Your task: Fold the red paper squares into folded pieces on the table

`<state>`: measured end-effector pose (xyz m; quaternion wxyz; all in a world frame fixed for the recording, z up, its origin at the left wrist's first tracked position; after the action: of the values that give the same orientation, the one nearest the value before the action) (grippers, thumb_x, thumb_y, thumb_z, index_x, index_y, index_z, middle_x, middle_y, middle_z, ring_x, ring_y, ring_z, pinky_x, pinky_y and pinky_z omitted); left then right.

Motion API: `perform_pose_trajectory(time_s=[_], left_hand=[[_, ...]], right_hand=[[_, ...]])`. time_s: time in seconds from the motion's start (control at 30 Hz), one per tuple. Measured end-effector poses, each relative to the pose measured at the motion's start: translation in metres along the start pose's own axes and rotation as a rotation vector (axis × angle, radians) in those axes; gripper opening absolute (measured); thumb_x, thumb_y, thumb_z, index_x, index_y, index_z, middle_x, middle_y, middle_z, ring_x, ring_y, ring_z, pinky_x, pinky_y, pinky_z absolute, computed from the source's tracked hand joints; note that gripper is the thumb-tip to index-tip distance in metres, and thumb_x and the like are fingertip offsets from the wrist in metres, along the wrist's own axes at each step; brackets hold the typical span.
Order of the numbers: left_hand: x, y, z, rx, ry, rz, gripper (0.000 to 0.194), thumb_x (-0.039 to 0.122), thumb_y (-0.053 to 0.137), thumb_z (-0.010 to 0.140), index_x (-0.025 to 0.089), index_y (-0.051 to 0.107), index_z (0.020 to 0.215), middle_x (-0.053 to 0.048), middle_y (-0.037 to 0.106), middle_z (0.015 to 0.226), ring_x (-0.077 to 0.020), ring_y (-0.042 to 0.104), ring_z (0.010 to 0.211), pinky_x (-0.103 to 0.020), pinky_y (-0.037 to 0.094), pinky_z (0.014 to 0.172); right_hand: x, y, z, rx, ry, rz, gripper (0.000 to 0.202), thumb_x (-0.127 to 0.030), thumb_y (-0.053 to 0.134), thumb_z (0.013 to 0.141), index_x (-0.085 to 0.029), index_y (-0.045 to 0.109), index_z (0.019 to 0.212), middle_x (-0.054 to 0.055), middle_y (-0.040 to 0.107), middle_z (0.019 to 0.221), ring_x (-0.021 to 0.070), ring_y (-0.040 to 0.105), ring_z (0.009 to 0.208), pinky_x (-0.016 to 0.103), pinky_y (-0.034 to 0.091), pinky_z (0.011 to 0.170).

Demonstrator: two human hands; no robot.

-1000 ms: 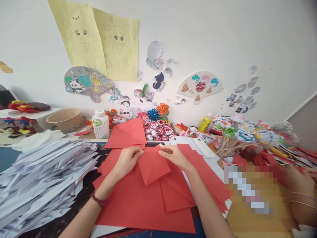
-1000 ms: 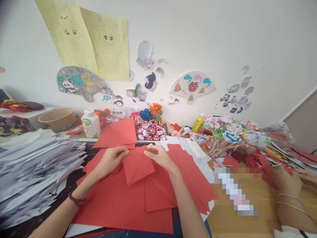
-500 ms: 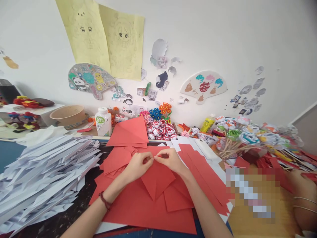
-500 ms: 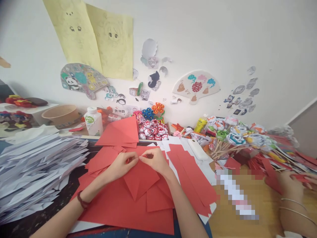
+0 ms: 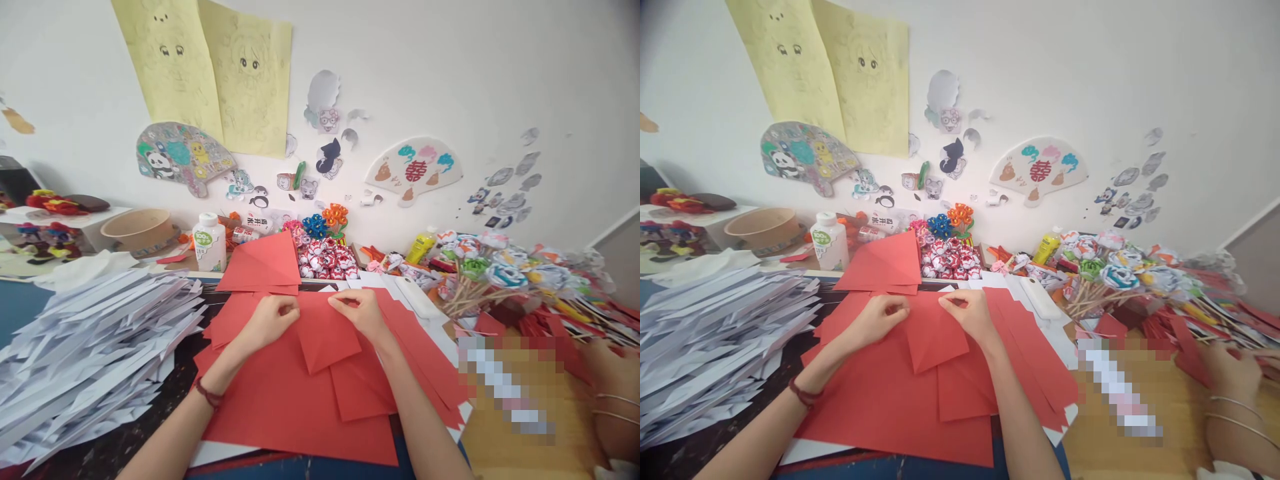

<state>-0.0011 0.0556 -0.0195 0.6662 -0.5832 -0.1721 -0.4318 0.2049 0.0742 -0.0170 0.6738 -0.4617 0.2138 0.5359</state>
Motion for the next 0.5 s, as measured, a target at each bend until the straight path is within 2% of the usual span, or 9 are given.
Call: perform_pose_trajectory(time_s=[0.13, 0.27, 0.33, 0.4, 0.5], left_hand=[[-0.007, -0.016, 0.000, 0.087, -0.021, 0.047, 0.019, 0.022, 0.047, 0.075, 0.016, 0.054, 0.058, 0.002, 0.051, 0.055, -0.0116, 0.042, 0.054, -0.022, 0.028, 0.053], [-0.003, -0.022, -0.002, 0.212, -0.025, -0.023, 0.025, 0.032, 0.044, 0.085, 0.017, 0.060, 0.074, -0.001, 0.063, 0.070, -0.0145, 0.053, 0.065, -0.022, 0.036, 0.060], [0.001, -0.016, -0.002, 0.180, -0.004, -0.100, 0.027, 0.038, 0.046, 0.086, 0.018, 0.064, 0.081, -0.003, 0.067, 0.079, -0.0158, 0.057, 0.070, -0.023, 0.038, 0.063], [0.003, -0.009, -0.001, 0.118, -0.001, -0.128, 0.028, 0.039, 0.050, 0.085, 0.017, 0.065, 0.080, -0.004, 0.069, 0.078, -0.0161, 0.058, 0.070, -0.023, 0.038, 0.063], [0.004, -0.005, -0.002, 0.073, -0.003, -0.078, 0.028, 0.038, 0.051, 0.084, 0.016, 0.066, 0.075, -0.004, 0.068, 0.073, -0.0157, 0.056, 0.066, -0.023, 0.037, 0.061]], right_hand=[[0.004, -0.009, 0.001, 0.076, 0.038, 0.063, 0.017, -0.033, 0.067, 0.077, -0.018, 0.073, 0.071, 0.006, 0.071, 0.072, 0.0196, 0.063, 0.066, 0.029, 0.047, 0.062], [0.003, -0.006, 0.002, 0.100, 0.074, 0.151, 0.018, -0.034, 0.067, 0.078, -0.017, 0.072, 0.071, 0.005, 0.070, 0.072, 0.0189, 0.062, 0.067, 0.028, 0.047, 0.063], [0.004, 0.000, 0.001, 0.066, 0.107, 0.201, 0.020, -0.036, 0.068, 0.078, -0.017, 0.072, 0.072, 0.004, 0.070, 0.073, 0.0185, 0.063, 0.068, 0.028, 0.047, 0.063], [0.006, 0.006, 0.000, 0.004, 0.157, 0.264, 0.021, -0.038, 0.068, 0.077, -0.017, 0.071, 0.075, 0.004, 0.070, 0.077, 0.0180, 0.063, 0.070, 0.027, 0.048, 0.064], [0.008, 0.014, -0.002, -0.187, 0.221, 0.293, 0.022, -0.039, 0.066, 0.079, -0.017, 0.071, 0.079, 0.004, 0.070, 0.081, 0.0171, 0.063, 0.074, 0.026, 0.048, 0.068]])
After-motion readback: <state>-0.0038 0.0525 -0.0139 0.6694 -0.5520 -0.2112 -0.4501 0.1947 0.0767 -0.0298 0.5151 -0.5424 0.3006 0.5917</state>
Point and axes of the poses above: each hand's wrist, its own z-axis towards the middle knuckle, its own y-axis out of the palm, x = y × z, the point moved 4 cm from there along z, towards the middle knuckle
